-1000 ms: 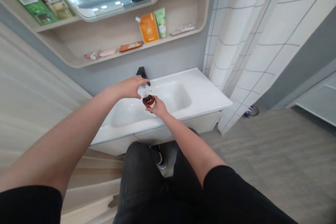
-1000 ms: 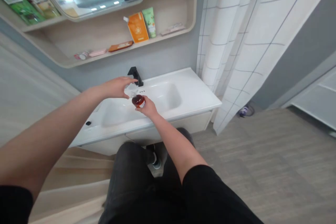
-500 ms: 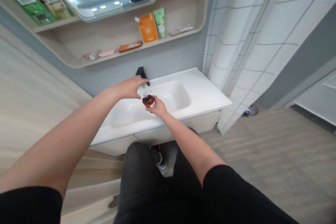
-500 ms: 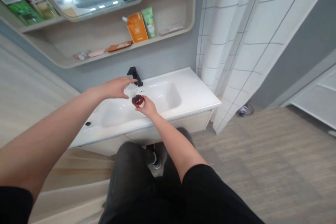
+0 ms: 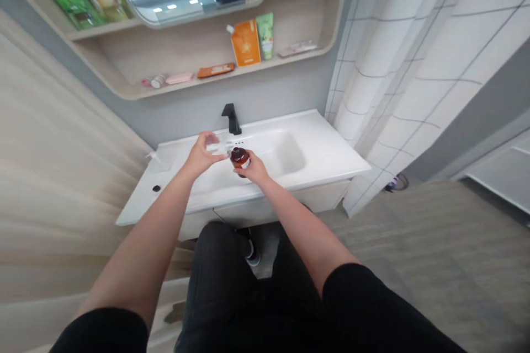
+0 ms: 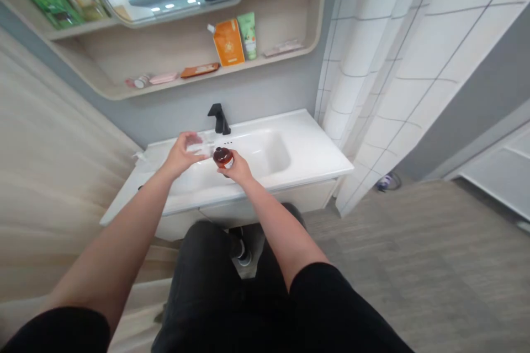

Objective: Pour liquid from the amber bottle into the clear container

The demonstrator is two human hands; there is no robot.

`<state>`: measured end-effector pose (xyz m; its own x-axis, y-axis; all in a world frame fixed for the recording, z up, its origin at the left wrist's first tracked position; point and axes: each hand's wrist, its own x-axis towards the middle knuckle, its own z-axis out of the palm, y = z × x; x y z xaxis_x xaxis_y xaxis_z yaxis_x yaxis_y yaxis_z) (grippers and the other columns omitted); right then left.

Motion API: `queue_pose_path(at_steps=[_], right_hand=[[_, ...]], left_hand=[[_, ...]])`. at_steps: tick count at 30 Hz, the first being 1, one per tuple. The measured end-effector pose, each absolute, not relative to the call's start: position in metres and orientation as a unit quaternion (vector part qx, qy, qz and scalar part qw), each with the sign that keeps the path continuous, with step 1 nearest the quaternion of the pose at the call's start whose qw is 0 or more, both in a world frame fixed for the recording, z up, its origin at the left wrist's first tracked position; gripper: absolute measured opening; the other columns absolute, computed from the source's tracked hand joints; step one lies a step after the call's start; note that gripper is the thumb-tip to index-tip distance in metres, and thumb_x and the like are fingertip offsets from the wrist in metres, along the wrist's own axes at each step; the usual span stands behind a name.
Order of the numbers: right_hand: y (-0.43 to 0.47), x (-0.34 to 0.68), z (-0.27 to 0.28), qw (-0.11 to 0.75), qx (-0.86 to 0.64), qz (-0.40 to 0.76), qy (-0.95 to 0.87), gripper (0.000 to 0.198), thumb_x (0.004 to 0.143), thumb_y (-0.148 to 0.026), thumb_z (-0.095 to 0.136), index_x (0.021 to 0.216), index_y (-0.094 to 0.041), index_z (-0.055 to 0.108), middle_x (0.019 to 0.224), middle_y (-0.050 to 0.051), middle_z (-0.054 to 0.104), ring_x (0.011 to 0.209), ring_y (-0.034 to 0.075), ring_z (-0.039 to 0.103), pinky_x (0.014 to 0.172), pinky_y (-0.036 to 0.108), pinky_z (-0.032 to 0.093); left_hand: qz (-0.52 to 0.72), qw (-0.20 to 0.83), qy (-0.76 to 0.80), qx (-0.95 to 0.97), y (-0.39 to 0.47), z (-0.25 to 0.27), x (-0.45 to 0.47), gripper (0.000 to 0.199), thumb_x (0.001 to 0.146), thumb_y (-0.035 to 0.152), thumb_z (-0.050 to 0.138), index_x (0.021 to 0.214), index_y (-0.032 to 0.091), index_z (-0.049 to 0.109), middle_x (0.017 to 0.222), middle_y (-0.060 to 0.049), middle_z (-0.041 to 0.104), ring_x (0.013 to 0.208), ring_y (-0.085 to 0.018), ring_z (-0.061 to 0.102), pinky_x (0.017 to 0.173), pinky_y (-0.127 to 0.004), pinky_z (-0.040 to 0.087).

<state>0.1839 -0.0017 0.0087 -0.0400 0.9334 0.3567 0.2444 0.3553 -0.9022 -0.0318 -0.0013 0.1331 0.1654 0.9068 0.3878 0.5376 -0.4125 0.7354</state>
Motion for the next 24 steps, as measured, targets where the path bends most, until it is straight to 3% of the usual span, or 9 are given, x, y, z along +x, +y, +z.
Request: queue_pose_path(at_steps=[3,8,14,20,24], right_hand=[[-0.002,0.185,0.009,0.504,-0.470,0.338,-0.640,0.087,0.064,-0.038,0.101,0.142,-0.024,0.064,0.127,0.006,0.080,0.113,0.030,0.076,0.107,0.046,0.059],[-0.004,0.187,0.012,0.486,-0.503,0.326,-0.636,0.085,0.063,-0.041,0.100,0.140,-0.025,0.066,0.122,0.005,0.081,0.104,0.029,0.075,0.101,0.045,0.060],[-0.010,0.189,0.020,0.515,-0.531,0.269,-0.617,0.083,0.063,-0.047,0.097,0.137,-0.026,0.067,0.118,0.005,0.081,0.097,0.029,0.074,0.095,0.044,0.061],[-0.013,0.238,0.037,0.540,-0.556,0.206,-0.598,0.074,0.066,-0.056,0.092,0.128,-0.022,0.069,0.114,0.008,0.080,0.094,0.028,0.071,0.087,0.042,0.060],[-0.011,0.314,0.047,0.548,-0.575,0.157,-0.587,0.077,0.060,-0.058,0.095,0.123,-0.021,0.069,0.113,0.010,0.079,0.089,0.026,0.068,0.085,0.042,0.057]], left_hand=[[0.555,0.280,0.489,0.612,-0.015,0.080,-0.045,0.078,0.066,0.053,0.093,0.123,0.033,0.043,0.125,-0.005,0.065,0.124,-0.025,0.068,0.102,-0.046,0.060],[0.579,0.273,0.583,0.500,-0.031,0.027,-0.068,0.068,0.071,0.052,0.089,0.116,0.030,0.043,0.114,-0.002,0.064,0.114,-0.022,0.069,0.103,-0.042,0.056],[0.548,0.268,0.588,0.530,-0.035,0.008,-0.083,0.074,0.072,0.051,0.090,0.133,0.031,0.053,0.117,-0.006,0.070,0.111,-0.025,0.070,0.094,-0.040,0.057],[0.553,0.295,0.574,0.527,-0.030,0.003,-0.086,0.066,0.069,0.047,0.092,0.121,0.027,0.057,0.120,-0.005,0.070,0.116,-0.024,0.070,0.101,-0.040,0.056],[0.555,0.330,0.566,0.513,-0.031,0.005,-0.086,0.066,0.066,0.045,0.093,0.117,0.027,0.056,0.124,-0.007,0.070,0.112,-0.024,0.071,0.097,-0.039,0.058]])
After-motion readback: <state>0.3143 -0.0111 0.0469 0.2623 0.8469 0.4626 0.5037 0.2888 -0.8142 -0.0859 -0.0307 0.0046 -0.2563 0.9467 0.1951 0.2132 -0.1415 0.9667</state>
